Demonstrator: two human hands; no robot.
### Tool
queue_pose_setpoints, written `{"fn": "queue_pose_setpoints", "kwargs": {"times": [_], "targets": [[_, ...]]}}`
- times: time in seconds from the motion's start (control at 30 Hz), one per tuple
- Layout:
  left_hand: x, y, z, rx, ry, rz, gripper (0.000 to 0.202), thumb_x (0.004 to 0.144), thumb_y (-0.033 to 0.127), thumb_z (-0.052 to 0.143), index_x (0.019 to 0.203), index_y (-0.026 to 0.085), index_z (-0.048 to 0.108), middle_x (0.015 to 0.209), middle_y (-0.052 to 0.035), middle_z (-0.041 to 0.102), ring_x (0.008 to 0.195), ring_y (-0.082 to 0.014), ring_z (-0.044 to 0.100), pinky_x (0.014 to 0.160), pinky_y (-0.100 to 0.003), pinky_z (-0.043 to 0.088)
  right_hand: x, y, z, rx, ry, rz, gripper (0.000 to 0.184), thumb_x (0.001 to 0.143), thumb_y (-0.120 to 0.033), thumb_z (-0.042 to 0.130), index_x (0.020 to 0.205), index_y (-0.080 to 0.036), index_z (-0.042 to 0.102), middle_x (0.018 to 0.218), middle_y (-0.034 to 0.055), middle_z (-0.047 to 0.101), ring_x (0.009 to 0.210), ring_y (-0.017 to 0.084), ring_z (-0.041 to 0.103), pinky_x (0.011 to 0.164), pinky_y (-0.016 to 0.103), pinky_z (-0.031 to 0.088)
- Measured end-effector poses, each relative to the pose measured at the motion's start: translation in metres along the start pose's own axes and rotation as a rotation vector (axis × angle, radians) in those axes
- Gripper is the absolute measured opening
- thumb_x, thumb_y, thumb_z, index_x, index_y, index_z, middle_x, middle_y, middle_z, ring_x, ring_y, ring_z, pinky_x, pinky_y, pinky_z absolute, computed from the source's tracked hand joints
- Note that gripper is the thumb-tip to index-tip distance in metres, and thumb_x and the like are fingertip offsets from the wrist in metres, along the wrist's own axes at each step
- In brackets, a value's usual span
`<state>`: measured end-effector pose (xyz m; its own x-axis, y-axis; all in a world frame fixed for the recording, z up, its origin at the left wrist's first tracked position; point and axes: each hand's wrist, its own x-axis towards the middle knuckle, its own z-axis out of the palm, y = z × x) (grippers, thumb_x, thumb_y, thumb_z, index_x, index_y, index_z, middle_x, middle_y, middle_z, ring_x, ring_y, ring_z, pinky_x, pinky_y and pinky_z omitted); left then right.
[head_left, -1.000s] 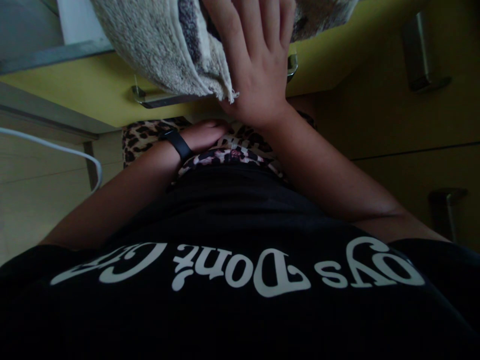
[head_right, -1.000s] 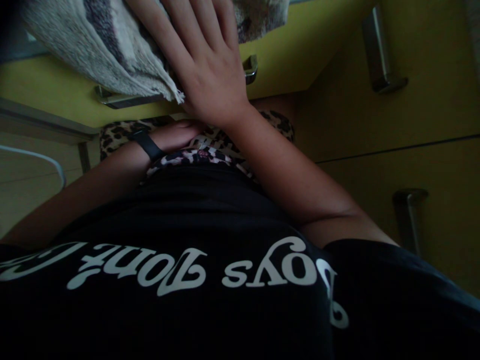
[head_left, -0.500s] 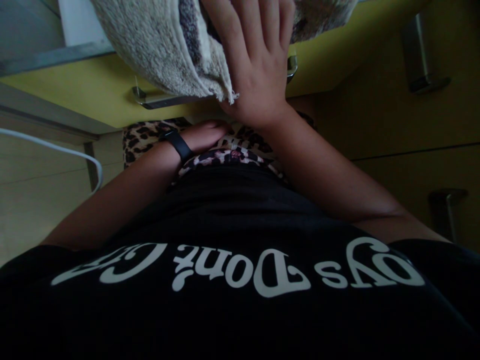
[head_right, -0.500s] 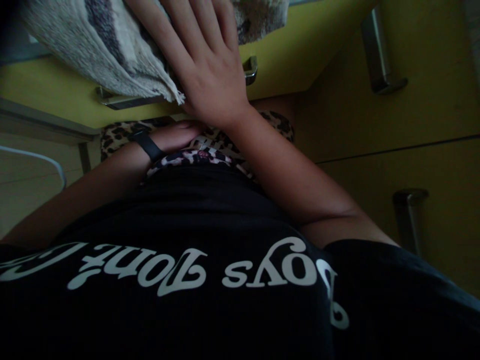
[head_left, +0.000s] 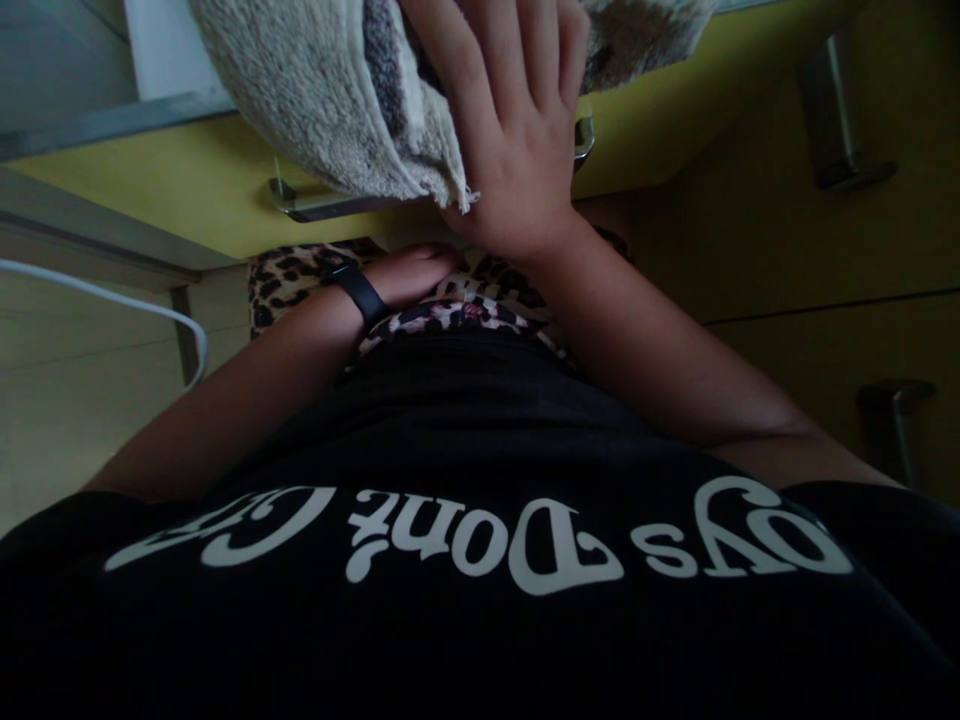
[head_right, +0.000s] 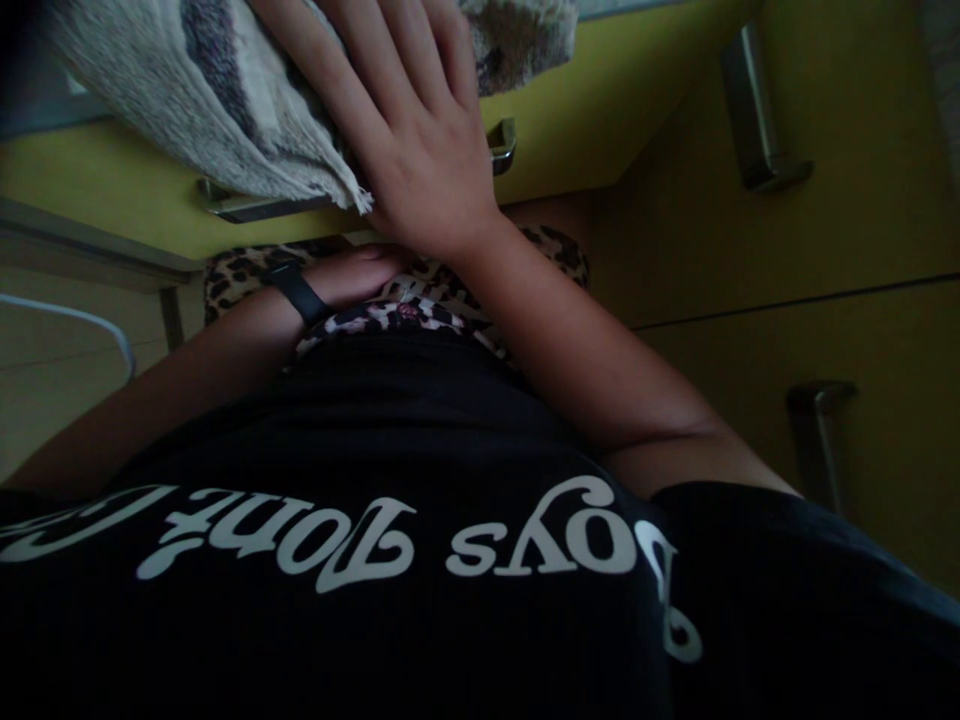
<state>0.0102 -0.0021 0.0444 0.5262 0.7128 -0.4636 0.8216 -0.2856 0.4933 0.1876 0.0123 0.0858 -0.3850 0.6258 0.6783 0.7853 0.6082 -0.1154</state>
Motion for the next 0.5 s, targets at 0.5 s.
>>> {"fn": "queue_pose_setpoints", "kwargs": {"times": [0.5], "targets": [[0.006,-0.018,0.01,-0.088,0.091,0.011,0.056,0.116,0.038,0.025,0.135,0.013,0.071,0.141,-0.0051,0.074,0.155,-0.0282,0.051,0.142,-0.038,0.024,-0.002,0.0,-0.001,-0.03,0.025,-0.046,0.084,0.099,-0.038,-0.003,0.167,-0.024,0.042,0.169,-0.0079,0.051,0.156,0.017,0.057,0.132,0.04,0.047]]}}
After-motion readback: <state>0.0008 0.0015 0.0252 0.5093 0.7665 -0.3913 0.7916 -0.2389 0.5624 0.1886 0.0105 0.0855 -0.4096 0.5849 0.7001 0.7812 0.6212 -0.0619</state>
